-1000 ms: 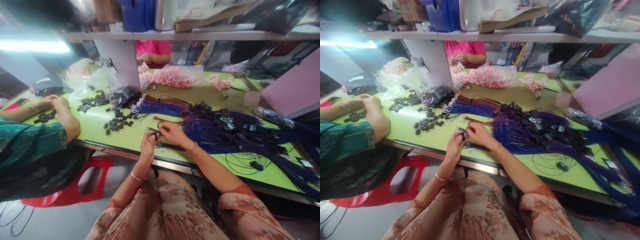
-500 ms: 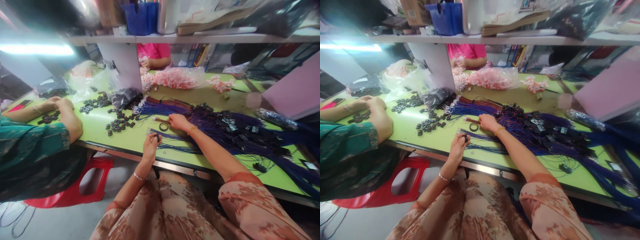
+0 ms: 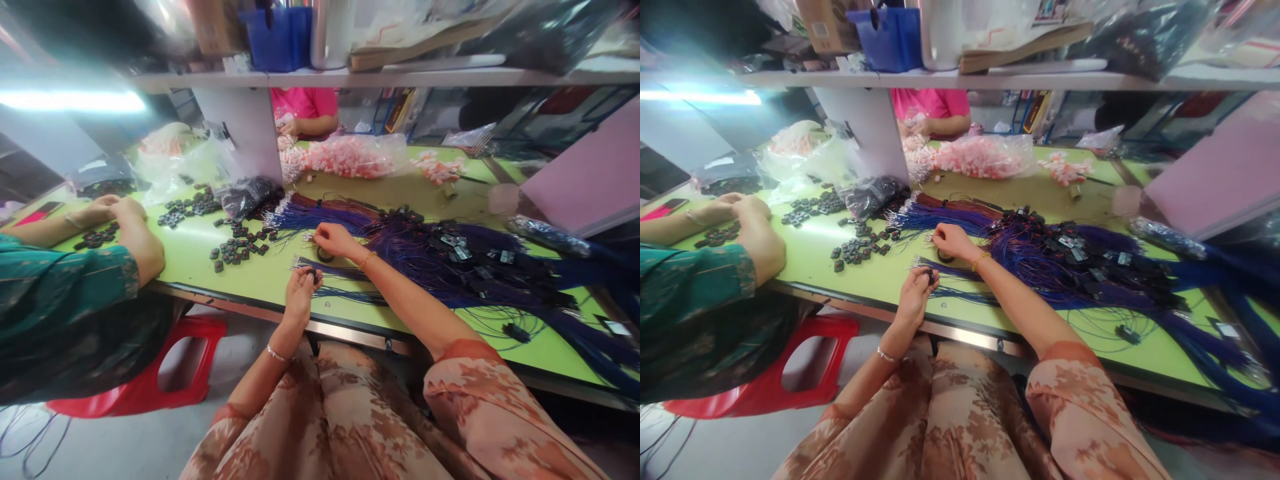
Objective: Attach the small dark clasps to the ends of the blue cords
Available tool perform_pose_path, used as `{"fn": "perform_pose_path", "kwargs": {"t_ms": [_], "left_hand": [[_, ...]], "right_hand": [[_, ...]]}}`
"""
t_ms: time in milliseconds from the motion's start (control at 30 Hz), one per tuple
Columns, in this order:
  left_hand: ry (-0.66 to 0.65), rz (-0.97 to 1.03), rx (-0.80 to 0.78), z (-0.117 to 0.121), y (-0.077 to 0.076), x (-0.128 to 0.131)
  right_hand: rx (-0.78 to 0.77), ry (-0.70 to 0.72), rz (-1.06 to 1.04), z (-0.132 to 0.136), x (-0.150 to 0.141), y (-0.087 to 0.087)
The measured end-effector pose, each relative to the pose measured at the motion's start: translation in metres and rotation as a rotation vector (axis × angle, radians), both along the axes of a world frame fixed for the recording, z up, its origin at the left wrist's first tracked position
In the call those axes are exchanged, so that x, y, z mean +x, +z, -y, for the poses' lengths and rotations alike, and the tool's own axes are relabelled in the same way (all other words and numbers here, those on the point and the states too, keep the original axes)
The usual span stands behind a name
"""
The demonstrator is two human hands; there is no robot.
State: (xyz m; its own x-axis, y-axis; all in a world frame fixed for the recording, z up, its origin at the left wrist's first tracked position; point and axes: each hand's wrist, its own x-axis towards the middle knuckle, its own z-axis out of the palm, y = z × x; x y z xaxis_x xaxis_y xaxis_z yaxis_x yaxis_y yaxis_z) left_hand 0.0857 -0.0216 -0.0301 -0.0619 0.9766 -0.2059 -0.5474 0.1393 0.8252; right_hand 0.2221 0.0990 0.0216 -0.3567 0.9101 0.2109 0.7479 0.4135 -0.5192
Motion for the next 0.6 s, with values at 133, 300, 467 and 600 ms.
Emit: {"fn": "perform_pose_path", "kwargs": {"t_ms": [133,300,467,600], "left_hand": [[0.012,0.005,-0.001,0.001,0.001,0.001],[0.007,0.04,-0.007,-0.003,0.007,0.002],[-0.034,0.109,-0.028,-0.011,0.01,0.006],[-0.052,0.161,-0.061,-0.014,0.01,0.009]], "right_hand": [[-0.01,0.079,-0.154,0.01,0.0,0.002],[-0.068,0.126,-0.27,0.04,0.012,0.001],[-0.073,0.17,-0.201,0.062,0.022,-0.003],[-0.054,0.164,-0.12,0.069,0.025,-0.004]]}}
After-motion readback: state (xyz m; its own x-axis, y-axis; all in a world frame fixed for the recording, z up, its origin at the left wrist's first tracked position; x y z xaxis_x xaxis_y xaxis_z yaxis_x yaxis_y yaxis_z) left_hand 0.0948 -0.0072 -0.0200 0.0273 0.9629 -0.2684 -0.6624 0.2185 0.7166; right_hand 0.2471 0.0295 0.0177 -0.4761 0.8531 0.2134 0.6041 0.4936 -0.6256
